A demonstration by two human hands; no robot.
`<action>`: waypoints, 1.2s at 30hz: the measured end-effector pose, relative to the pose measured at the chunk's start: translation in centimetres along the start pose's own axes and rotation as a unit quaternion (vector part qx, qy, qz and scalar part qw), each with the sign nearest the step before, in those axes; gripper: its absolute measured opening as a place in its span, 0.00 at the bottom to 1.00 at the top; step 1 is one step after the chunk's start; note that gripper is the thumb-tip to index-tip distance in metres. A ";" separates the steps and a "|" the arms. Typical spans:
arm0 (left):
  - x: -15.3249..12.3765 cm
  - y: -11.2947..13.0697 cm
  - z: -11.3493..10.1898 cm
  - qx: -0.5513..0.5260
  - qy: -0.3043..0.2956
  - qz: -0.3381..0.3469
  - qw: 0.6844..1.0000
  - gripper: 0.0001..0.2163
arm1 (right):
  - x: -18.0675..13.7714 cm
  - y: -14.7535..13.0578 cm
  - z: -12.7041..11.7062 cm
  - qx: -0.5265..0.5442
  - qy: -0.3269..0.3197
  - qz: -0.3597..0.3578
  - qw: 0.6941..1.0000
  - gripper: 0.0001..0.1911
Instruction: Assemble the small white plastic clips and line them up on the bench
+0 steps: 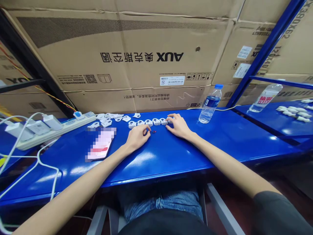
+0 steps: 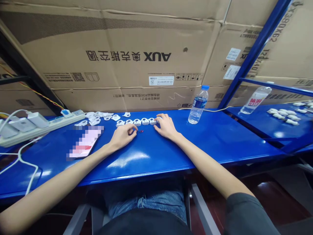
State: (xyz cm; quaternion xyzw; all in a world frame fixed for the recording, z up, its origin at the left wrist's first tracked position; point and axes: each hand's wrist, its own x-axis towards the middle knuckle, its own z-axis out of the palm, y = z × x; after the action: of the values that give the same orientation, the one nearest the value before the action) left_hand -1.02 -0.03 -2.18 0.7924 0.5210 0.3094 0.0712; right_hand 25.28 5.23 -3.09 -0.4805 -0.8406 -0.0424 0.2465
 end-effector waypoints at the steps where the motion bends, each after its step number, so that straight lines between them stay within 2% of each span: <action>1: 0.0 0.0 0.0 -0.002 0.001 0.002 1.000 0.07 | 0.0 0.0 0.1 0.000 -0.001 -0.001 1.000 0.16; 10: 0.1 -0.3 0.1 -0.022 0.017 0.008 1.000 0.07 | 0.1 -0.3 -0.4 0.040 0.052 -0.031 0.997 0.15; 17: 0.2 -0.2 0.1 -0.086 0.043 -0.015 0.995 0.06 | -0.6 -2.2 -1.5 0.052 0.096 -0.118 0.987 0.14; 25: 0.3 0.7 0.0 -0.147 0.046 -0.022 0.988 0.06 | -1.1 -4.4 -2.0 0.056 0.095 -0.203 0.973 0.12; 36: 0.2 1.2 -0.2 -0.153 0.047 -0.010 0.987 0.05 | -1.2 -4.7 -2.2 0.036 0.098 -0.217 0.971 0.12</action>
State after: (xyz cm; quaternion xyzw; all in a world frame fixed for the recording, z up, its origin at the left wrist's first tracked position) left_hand -0.17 -0.47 -1.44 0.7518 0.4781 0.4211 0.1699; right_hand 22.73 1.13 -0.91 -0.2710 -0.8974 -0.1117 0.3298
